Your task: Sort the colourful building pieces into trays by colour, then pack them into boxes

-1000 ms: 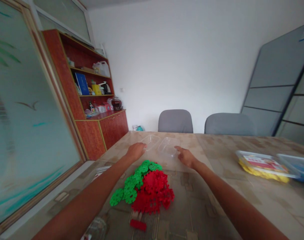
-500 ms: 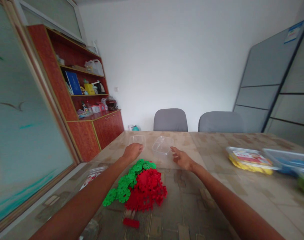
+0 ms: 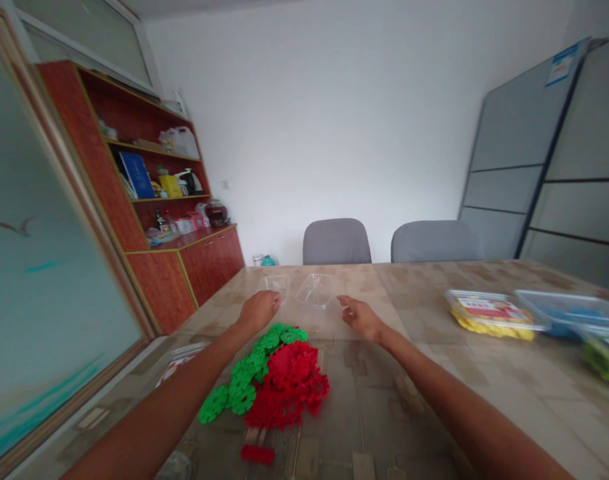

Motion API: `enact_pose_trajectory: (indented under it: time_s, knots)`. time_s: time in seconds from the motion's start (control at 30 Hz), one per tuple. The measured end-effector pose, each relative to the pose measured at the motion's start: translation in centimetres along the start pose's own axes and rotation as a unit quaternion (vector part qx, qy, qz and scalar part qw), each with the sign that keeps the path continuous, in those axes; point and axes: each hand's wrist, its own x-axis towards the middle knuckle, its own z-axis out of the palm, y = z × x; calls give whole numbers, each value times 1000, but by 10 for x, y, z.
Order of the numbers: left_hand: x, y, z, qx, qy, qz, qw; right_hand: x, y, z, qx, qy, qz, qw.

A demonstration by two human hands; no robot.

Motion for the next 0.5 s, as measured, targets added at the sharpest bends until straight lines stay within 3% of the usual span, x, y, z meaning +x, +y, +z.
enact_pose_trajectory:
  time_s: [0.1,0.2,0.33,0.43,0.5]
  knots:
    - [-8,14,-7,-44,36,13,998,-29,-1,-32,-8,18,15,1000]
    - [-20,44,-13,-106,64,65,990,-67,-5,-75,-4,51,31,998]
    - [-45,108,-16,-191,57,172,965,-121,-8,-142,-16,131,55,990]
    - [-66,163,-16,-242,37,244,938,-162,3,-198,-42,232,80,969]
    - [-79,198,-13,-316,16,296,901,-191,18,-238,-95,296,111,944]
